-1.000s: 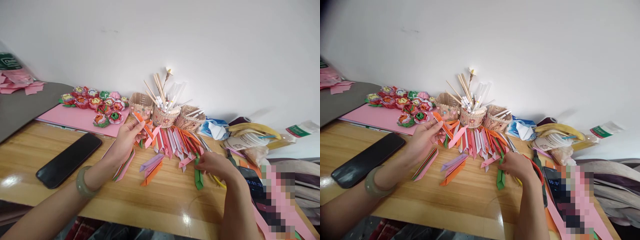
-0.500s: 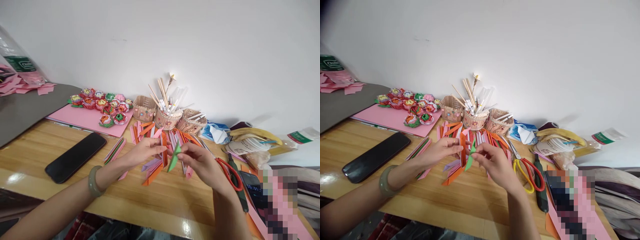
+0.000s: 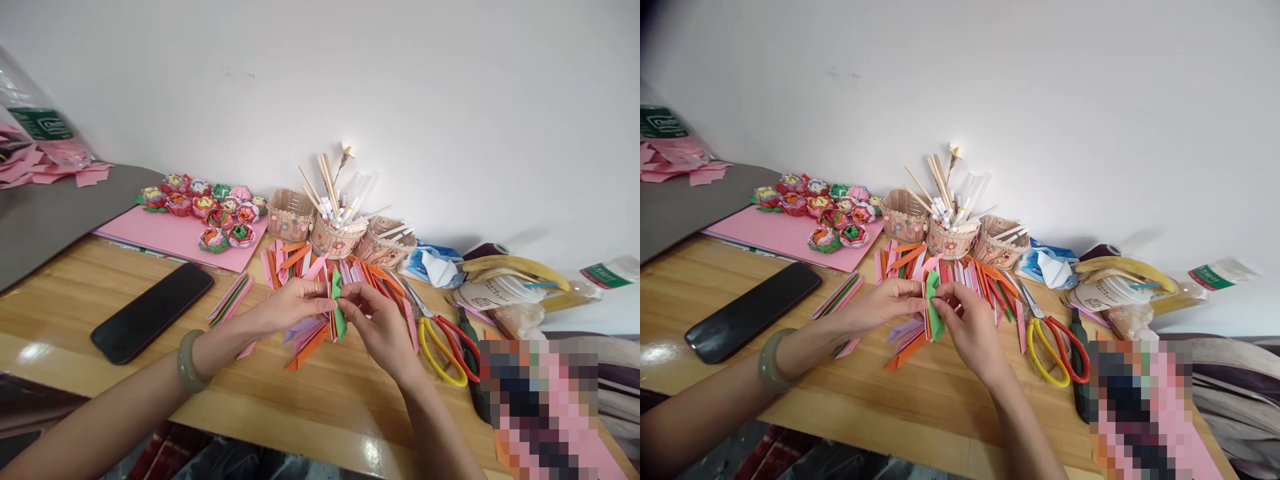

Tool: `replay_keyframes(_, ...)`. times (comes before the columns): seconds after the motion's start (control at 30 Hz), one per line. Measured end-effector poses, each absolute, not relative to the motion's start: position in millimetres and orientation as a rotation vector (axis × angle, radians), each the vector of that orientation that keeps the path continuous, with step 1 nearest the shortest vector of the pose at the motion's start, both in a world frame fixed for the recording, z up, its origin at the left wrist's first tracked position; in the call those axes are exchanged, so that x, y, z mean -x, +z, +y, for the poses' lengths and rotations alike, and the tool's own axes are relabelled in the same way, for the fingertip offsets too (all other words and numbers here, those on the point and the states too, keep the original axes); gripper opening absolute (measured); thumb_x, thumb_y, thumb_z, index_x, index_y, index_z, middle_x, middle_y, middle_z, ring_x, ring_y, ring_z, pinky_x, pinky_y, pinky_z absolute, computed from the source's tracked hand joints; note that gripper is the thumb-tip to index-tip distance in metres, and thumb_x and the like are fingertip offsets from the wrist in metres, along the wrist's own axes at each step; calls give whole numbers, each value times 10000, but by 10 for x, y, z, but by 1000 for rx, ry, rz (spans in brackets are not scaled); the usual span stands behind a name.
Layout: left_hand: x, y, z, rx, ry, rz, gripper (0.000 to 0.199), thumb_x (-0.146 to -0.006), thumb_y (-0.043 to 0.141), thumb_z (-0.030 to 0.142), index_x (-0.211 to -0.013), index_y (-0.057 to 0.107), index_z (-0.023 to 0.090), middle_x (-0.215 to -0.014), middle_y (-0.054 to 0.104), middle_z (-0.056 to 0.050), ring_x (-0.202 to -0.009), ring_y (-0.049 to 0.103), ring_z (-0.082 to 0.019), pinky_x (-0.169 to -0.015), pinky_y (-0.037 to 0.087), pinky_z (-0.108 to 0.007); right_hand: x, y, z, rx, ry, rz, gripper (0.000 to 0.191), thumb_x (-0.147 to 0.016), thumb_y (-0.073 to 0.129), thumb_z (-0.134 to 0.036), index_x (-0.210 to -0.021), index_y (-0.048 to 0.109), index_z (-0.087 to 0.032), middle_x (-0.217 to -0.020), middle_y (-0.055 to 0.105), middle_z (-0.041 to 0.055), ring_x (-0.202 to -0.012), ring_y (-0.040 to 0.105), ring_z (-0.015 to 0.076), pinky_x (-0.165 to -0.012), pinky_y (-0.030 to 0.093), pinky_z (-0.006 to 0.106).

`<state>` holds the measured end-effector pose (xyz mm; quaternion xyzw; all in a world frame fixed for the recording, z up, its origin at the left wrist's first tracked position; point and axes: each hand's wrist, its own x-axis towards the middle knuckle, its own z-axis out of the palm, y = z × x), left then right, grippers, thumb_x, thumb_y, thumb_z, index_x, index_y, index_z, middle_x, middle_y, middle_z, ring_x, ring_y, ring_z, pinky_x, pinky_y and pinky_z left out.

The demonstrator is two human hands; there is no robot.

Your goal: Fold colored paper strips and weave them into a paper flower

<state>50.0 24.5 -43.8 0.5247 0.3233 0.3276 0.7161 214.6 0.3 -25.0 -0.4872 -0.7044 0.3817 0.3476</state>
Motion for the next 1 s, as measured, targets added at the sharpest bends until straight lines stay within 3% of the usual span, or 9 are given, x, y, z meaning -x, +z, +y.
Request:
replay_keyframes(0.27,-513,-449,249,-1081,831,665,134,-688,653,261,-721,650,131,-691,602,10,-681,531,-96,-695,411,-241,-2079,-396,-21,1132,468,-1824,132,-816,536,-175,-930,588,-216,-880,566,42,-801,532,161,-660,440,287)
replay_keyframes(0.5,-538,-520,232,-965,883,589,210,-667,683,288,-806,672,131,-780,642,-28,-731,558,-119,-754,421,-281,-2046,-465,-22,1087,271,-1881,249,-823,527,-155,-1030,612,-266,-932,551,56,-901,513,194,-752,439,358)
replay_keyframes(0.77,-562,-437,202,-766,927,539,220,-584,755,259,-737,675,124,-709,640,-19,-705,579,-113,-721,441,-255,-2044,-469,-48,1114,205,-1857,138,-828,518,-195,-887,634,-243,-1032,484,73,-1017,474,226,-821,432,407)
replay_keyframes(1.0,-541,-517,251,-576,1027,484,107,-657,702,171,-744,664,121,-739,656,-19,-697,598,-101,-687,477,-228,-2099,-488,-35,1061,59,-2183,353,-864,439,-212,-1207,506,-264,-1333,349,89,-1195,338,266,-945,328,501)
